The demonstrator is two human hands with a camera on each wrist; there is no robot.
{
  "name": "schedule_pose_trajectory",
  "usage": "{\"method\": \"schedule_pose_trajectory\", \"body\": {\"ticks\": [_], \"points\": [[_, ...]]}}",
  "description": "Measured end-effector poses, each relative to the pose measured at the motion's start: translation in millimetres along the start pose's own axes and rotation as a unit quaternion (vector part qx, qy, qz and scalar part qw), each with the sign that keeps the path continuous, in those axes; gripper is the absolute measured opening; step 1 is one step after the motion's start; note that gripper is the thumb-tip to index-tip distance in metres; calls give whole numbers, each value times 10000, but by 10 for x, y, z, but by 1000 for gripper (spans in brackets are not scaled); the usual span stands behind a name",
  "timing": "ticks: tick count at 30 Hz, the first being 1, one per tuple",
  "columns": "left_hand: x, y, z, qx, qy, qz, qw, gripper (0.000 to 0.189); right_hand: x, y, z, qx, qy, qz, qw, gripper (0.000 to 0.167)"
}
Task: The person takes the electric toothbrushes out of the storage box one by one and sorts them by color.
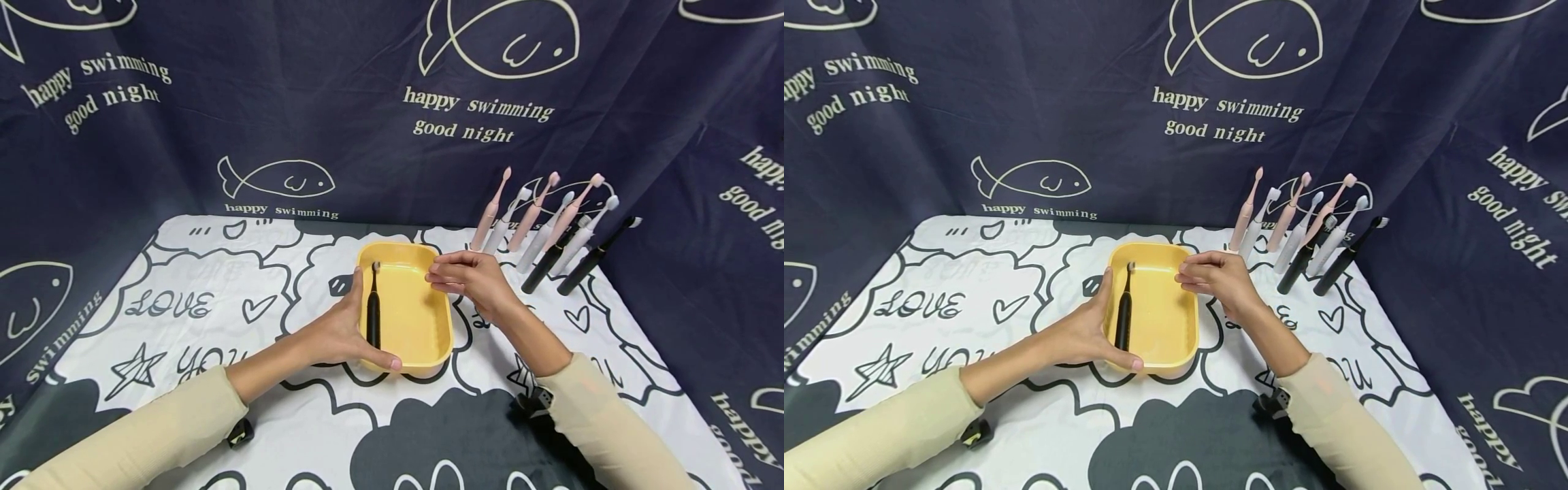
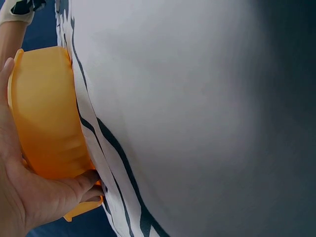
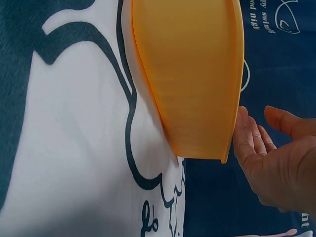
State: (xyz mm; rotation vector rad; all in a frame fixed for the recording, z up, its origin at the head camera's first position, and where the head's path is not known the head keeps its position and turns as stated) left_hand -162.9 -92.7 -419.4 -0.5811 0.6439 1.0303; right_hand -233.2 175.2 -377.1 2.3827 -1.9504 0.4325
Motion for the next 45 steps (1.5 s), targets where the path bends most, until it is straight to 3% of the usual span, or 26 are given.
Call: {"method": "schedule_pose_trajectory", "body": {"ticks": [27,37,45], "points": [[7,-11,-6,34,15,-5,10000,188,367,25,110,189,7,-309,9993,39],[1,-8,-3,28,-13,-67,10000,189,474,43,170,356,-427,-395,9977,46],[-1,-12,0,37,-85,-73,9999,189,557,66,224,551,-432,-514,9962,49]]}}
Point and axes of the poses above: each hand's wrist, its own y-axis towards the middle knuckle, its own x-axis out of the palm, z = x × y, the point moved 3 cm from there along y, towards the middle knuckle, and after that the axes turned 13 degrees about y, right-handed, at the moved point
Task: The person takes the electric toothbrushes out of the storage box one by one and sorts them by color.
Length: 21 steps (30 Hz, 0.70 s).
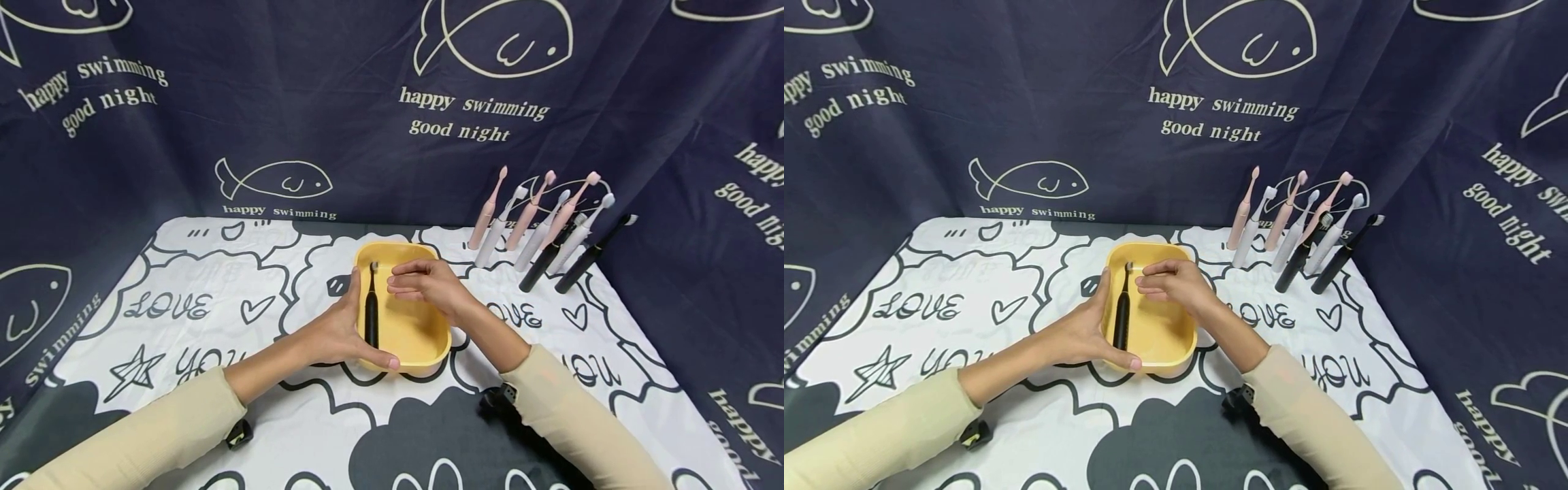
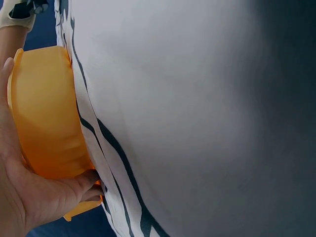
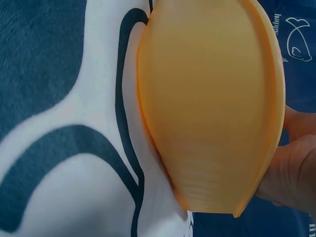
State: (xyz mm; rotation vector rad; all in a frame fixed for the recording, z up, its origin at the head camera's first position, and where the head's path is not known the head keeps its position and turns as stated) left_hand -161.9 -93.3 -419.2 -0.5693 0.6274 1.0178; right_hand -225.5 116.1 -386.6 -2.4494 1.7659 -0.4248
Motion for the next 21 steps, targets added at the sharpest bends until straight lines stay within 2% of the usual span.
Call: {"method": "schedule_pose_trajectory", "body": {"ticks": [14,21], "points": [[-2,6,-12,154,0,108,9998,188,92,64,89,359,-180,-143,9991,44],[1,2,-6,134,32,67,9999,187,133,71,127,522,-168,-175,9983,51]]}}
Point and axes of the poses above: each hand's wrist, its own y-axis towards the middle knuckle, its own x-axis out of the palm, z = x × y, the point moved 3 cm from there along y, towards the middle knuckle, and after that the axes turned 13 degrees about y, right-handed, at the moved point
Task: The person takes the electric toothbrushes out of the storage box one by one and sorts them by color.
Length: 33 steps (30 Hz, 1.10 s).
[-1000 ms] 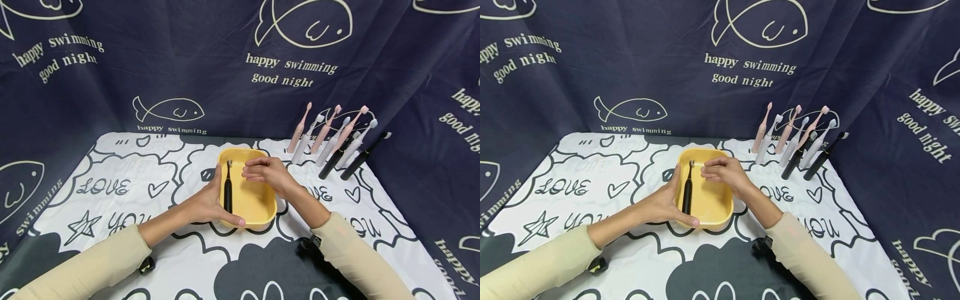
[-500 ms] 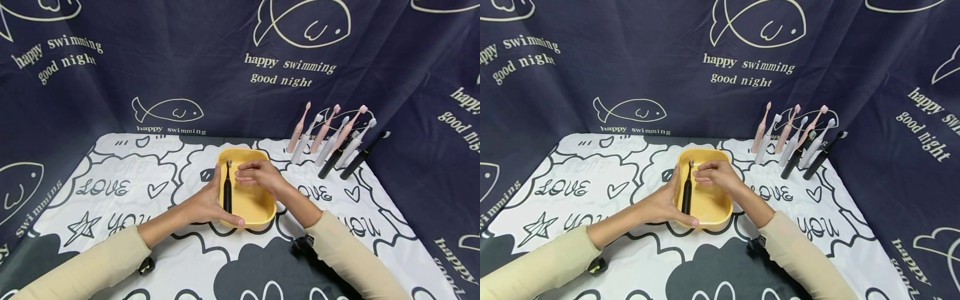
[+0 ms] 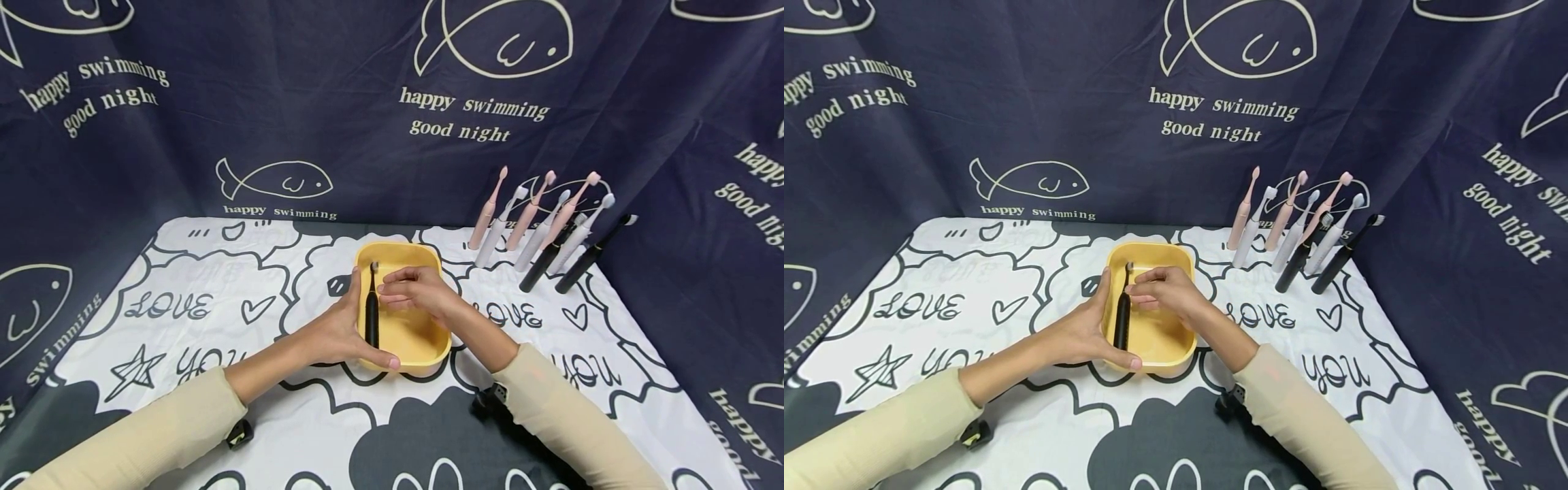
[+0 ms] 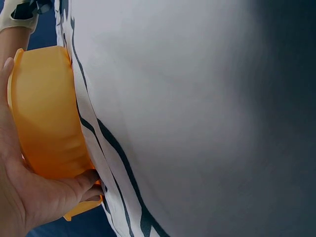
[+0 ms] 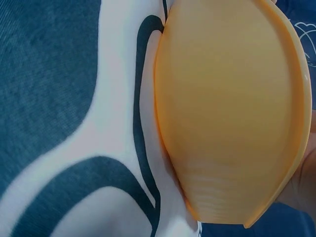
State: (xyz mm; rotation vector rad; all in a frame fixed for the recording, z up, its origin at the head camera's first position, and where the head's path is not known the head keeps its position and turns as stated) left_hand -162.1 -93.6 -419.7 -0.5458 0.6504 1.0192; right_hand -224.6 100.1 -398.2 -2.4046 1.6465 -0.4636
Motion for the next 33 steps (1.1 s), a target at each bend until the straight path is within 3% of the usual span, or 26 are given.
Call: {"method": "schedule_pose_trajectory", "body": {"ticks": [12,33], "points": [[-2,-5,12,-25,34,-22,10000,185,26,24,36,179,-214,20,9996,54],[-1,2,21,87,-86,5,9999,185,47,3,41,297,-397,95,9987,46]]}}
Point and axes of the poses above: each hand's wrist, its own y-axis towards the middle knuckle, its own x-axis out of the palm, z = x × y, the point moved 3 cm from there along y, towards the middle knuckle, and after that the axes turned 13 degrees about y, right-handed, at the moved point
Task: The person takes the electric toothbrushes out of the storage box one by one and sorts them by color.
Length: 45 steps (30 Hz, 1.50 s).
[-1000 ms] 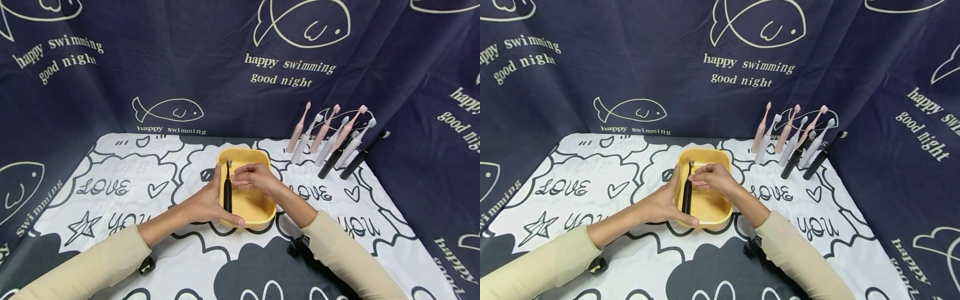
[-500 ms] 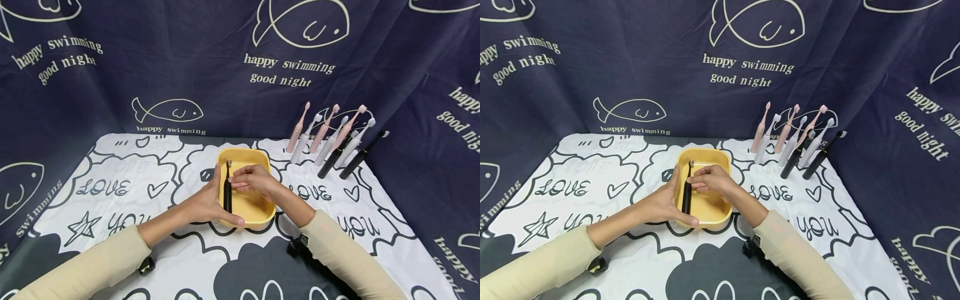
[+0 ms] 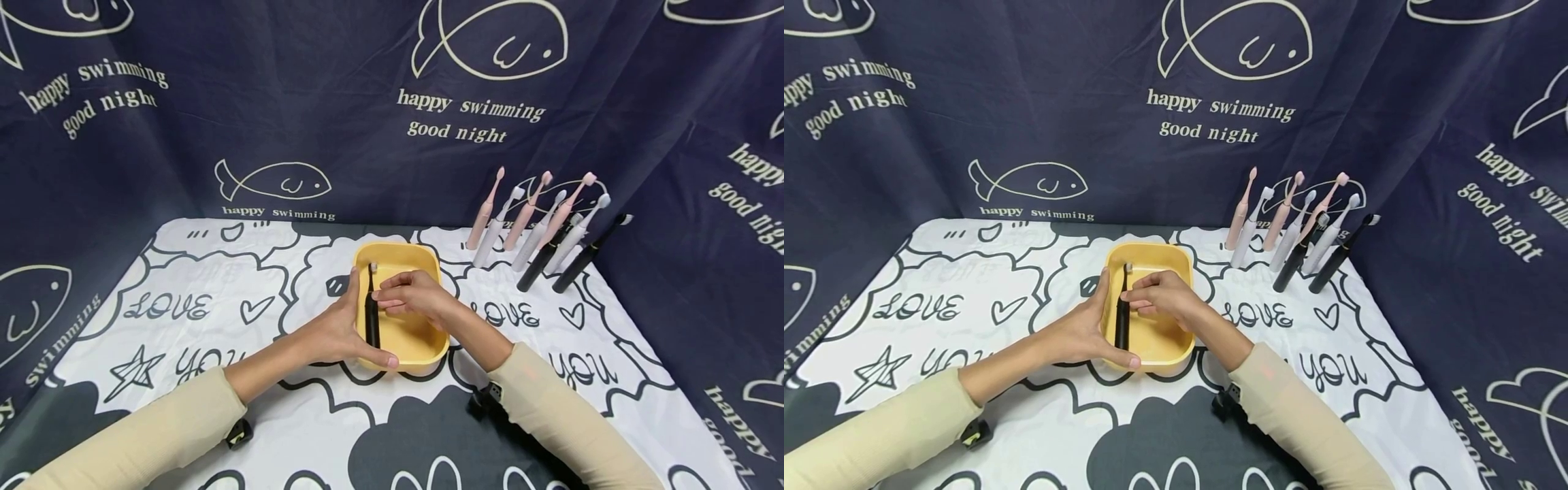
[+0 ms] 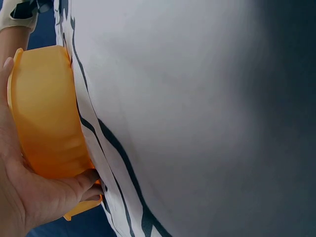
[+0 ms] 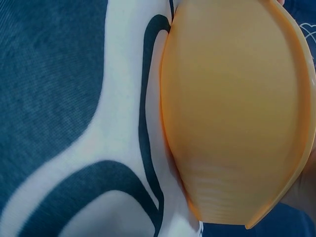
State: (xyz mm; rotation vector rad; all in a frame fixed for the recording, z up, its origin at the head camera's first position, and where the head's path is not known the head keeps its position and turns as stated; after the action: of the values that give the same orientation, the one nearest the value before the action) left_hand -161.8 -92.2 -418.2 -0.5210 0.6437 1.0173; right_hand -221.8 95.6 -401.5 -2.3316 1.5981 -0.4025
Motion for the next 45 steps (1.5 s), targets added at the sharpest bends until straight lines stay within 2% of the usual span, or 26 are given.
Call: {"method": "schedule_pose_trajectory", "body": {"ticks": [12,17,25,32,38,45], "points": [[-1,1,-20,26,-30,9,10000,186,7,-13,-7,70,-32,-47,10000,44],[-3,26,-19,133,-54,85,9999,186,-1,-5,1,115,-195,-82,9997,42],[2,42,-12,165,-69,91,9998,185,2,31,17,173,-398,-314,9986,41],[6,25,-30,-64,19,21,10000,188,21,67,31,280,-370,-515,9976,38],[10,23,-30,0,66,42,10000,188,45,82,40,348,-307,-590,9972,36],[1,26,-26,35,-107,-13,9999,188,59,104,57,411,-105,-819,9957,30]]}}
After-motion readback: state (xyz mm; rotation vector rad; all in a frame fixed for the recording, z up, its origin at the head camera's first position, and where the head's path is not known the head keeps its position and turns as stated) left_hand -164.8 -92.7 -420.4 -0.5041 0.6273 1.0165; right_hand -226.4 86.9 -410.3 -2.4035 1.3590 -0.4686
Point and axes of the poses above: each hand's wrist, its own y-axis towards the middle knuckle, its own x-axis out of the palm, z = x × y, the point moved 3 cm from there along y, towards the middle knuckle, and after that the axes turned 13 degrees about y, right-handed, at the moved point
